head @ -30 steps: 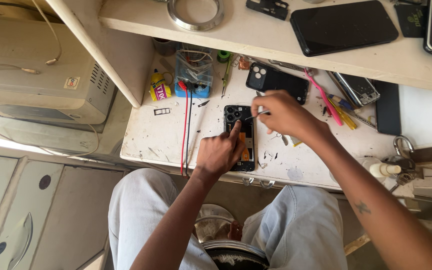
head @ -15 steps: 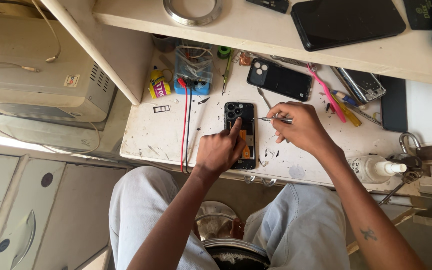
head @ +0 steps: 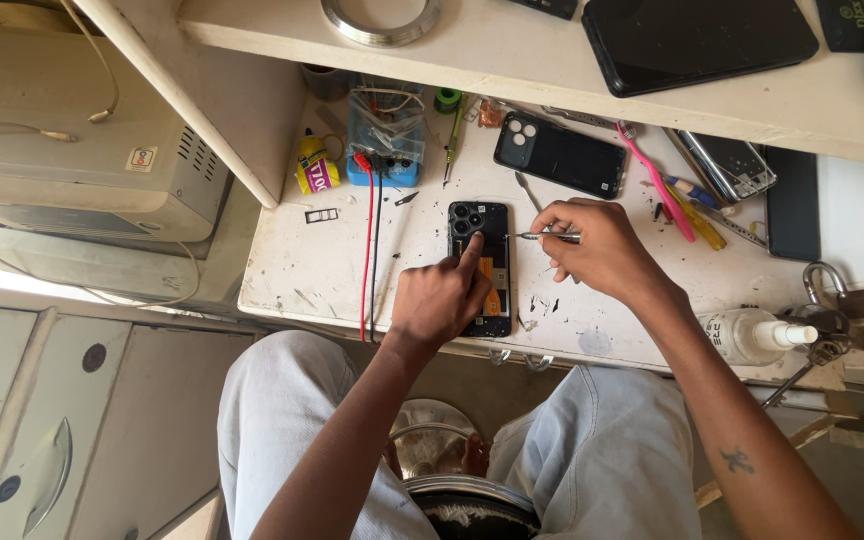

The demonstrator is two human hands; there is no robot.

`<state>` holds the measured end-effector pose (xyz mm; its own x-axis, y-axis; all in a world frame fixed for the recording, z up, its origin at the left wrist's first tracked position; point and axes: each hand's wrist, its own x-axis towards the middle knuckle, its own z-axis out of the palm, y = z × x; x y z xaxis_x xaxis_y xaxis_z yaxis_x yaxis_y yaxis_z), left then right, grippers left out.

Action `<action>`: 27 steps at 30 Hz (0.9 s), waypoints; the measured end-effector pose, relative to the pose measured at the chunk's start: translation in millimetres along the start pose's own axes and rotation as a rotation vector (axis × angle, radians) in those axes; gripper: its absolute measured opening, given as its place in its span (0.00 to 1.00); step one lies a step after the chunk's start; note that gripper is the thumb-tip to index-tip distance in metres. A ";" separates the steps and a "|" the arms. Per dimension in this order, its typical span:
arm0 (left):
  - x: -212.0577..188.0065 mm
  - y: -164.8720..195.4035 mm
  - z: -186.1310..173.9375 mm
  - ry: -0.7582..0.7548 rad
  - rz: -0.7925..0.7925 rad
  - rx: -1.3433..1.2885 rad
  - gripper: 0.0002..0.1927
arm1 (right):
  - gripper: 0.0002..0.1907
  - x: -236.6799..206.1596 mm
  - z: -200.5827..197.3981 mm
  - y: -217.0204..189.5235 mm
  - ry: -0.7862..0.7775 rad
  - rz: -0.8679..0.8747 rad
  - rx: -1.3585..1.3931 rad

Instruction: The person repairs a disassembled smartphone on a cluttered workbench, using a screwdriver to work on the phone's internal components and handling the battery and other small parts. They reposition the phone and press components into place while working with the multimeter leads nearby.

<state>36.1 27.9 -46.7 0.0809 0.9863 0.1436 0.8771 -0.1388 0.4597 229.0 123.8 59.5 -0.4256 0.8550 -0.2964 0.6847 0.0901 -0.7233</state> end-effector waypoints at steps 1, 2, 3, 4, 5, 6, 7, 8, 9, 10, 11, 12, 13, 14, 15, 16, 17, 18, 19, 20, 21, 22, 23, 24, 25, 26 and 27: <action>0.1 0.3 0.1 0.000 0.000 -0.003 0.33 | 0.09 -0.2 -0.2 -0.1 0.001 0.005 0.002; 0.2 0.3 0.0 0.001 0.000 -0.004 0.33 | 0.09 -0.3 -0.2 0.1 0.001 0.008 0.004; 0.2 0.2 -0.2 0.001 -0.001 -0.005 0.33 | 0.09 -0.2 0.0 0.5 0.000 0.011 0.007; 0.0 -0.1 -0.5 0.008 0.001 -0.006 0.33 | 0.09 0.0 0.5 1.1 -0.002 -0.008 0.031; 0.0 -0.3 -0.8 0.014 0.005 -0.008 0.33 | 0.09 0.3 0.9 1.8 -0.003 -0.026 0.055; -0.2 0.0 -0.9 0.021 0.008 -0.010 0.33 | 0.09 0.4 1.0 2.8 -0.004 -0.043 0.079; -0.5 0.5 -0.9 0.026 0.009 -0.015 0.33 | 0.09 0.4 1.2 3.8 -0.007 -0.035 0.067; -0.5 0.5 -1.2 0.033 0.011 -0.019 0.32 | 0.09 0.9 1.5 4.7 -0.008 -0.028 0.056; -0.7 0.5 -1.4 0.038 0.013 -0.022 0.32 | 0.09 1.1 1.7 5.6 -0.011 -0.020 0.045; -0.7 0.6 -1.6 0.041 0.015 -0.023 0.32 | 0.09 1.2 1.7 6.6 -0.002 -0.008 0.032; -0.6 0.5 -1.9 0.043 0.017 -0.023 0.32 | 0.10 1.3 1.7 7.4 0.006 0.005 0.019; -0.6 0.5 -2.0 0.045 0.019 -0.023 0.32 | 0.10 1.4 1.9 8.3 0.014 0.017 0.006; -0.7 0.4 -2.2 0.045 0.017 -0.024 0.32 | 0.10 1.4 2.2 9.0 0.010 0.011 0.011; -0.6 0.5 -2.2 0.046 0.017 -0.024 0.32 | 0.09 1.4 2.3 9.7 0.007 0.005 0.016; -0.6 0.7 -2.2 0.046 0.016 -0.025 0.32 | 0.09 1.4 2.4 10.2 0.003 0.000 0.021; -0.9 0.8 -2.2 0.049 0.016 -0.024 0.32 | 0.09 1.3 2.4 10.5 0.001 -0.018 0.024; -1.1 0.7 -2.2 0.051 0.017 -0.023 0.32 | 0.09 1.4 2.4 10.6 -0.001 -0.036 0.027; -1.0 0.8 -2.0 0.054 0.018 -0.022 0.32 | 0.09 1.4 2.2 10.5 -0.001 -0.054 0.031; -1.0 1.1 -1.7 0.050 0.017 -0.023 0.32 | 0.09 1.3 1.8 10.1 0.001 -0.052 0.023; -0.8 0.9 -1.6 0.045 0.017 -0.023 0.32 | 0.09 1.9 1.4 9.1 0.003 -0.051 0.016; -0.7 0.5 -1.7 0.040 0.018 -0.022 0.32 | 0.09 2.3 1.0 7.8 0.006 -0.050 0.010; -1.1 0.5 -1.6 0.044 0.018 -0.021 0.32 | 0.09 2.5 0.6 6.3 0.009 -0.067 -0.006; -1.4 0.4 -1.5 0.048 0.019 -0.020 0.32 | 0.09 2.7 0.2 4.5 0.012 -0.085 -0.023; -1.1 0.2 -1.4 0.054 0.021 -0.019 0.32 | 0.09 2.9 -0.5 2.5 0.015 -0.104 -0.040; -0.7 -0.1 -1.6 0.051 0.022 -0.014 0.32 | 0.09 3.1 -0.9 0.3 0.017 -0.085 -0.053; -0.8 0.0 -1.5 0.047 0.023 -0.009 0.32 | 0.09 2.7 -1.4 -1.6 0.017 -0.065 -0.067; -0.7 0.2 -1.4 0.044 0.023 -0.004 0.32 | 0.09 2.3 -1.7 -3.4 0.018 -0.045 -0.080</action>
<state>35.5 27.0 -45.5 0.0803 0.9780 0.1927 0.8731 -0.1623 0.4597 226.7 126.3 62.3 -0.4472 0.8579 -0.2529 0.7106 0.1690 -0.6830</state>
